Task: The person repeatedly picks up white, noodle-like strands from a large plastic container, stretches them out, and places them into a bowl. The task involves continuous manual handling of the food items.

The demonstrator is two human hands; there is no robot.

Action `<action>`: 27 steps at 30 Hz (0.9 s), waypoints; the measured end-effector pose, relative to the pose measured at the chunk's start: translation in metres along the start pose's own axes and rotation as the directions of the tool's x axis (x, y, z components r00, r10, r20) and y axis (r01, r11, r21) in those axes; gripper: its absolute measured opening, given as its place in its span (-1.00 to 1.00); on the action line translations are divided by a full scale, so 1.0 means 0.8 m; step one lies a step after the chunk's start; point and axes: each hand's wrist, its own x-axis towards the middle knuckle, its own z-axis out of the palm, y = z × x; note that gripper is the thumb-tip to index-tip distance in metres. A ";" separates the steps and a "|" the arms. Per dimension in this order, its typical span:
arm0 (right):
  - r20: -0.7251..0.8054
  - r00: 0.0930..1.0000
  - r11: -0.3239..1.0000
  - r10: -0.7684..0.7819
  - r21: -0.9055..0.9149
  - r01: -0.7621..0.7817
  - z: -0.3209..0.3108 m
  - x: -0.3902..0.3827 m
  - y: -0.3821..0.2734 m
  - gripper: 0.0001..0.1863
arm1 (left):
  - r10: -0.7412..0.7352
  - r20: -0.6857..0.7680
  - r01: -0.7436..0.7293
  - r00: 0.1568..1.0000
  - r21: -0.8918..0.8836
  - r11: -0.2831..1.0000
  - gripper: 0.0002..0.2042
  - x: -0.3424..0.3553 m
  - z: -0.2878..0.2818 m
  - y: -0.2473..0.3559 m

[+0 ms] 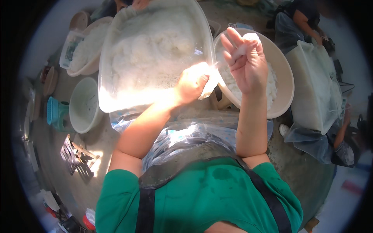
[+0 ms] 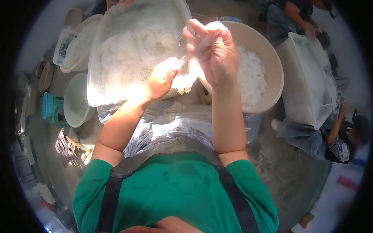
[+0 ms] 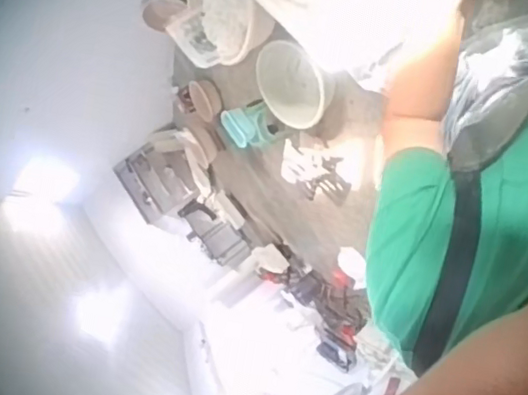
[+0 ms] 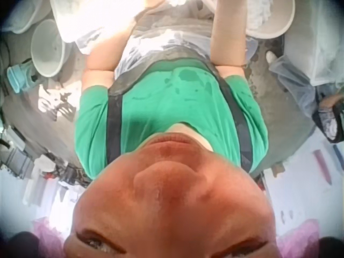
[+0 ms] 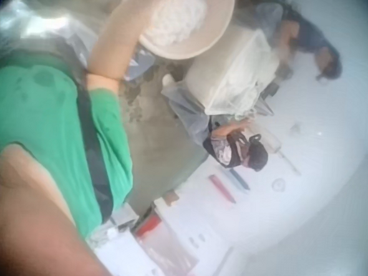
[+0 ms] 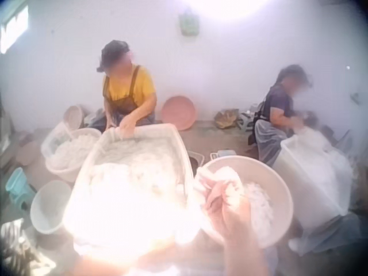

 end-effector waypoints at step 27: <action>0.191 0.972 0.982 0.140 -0.150 -0.112 -0.006 -0.007 0.019 -0.77 | -0.373 0.218 0.409 0.902 -0.711 0.573 -0.67 0.001 -0.005 0.048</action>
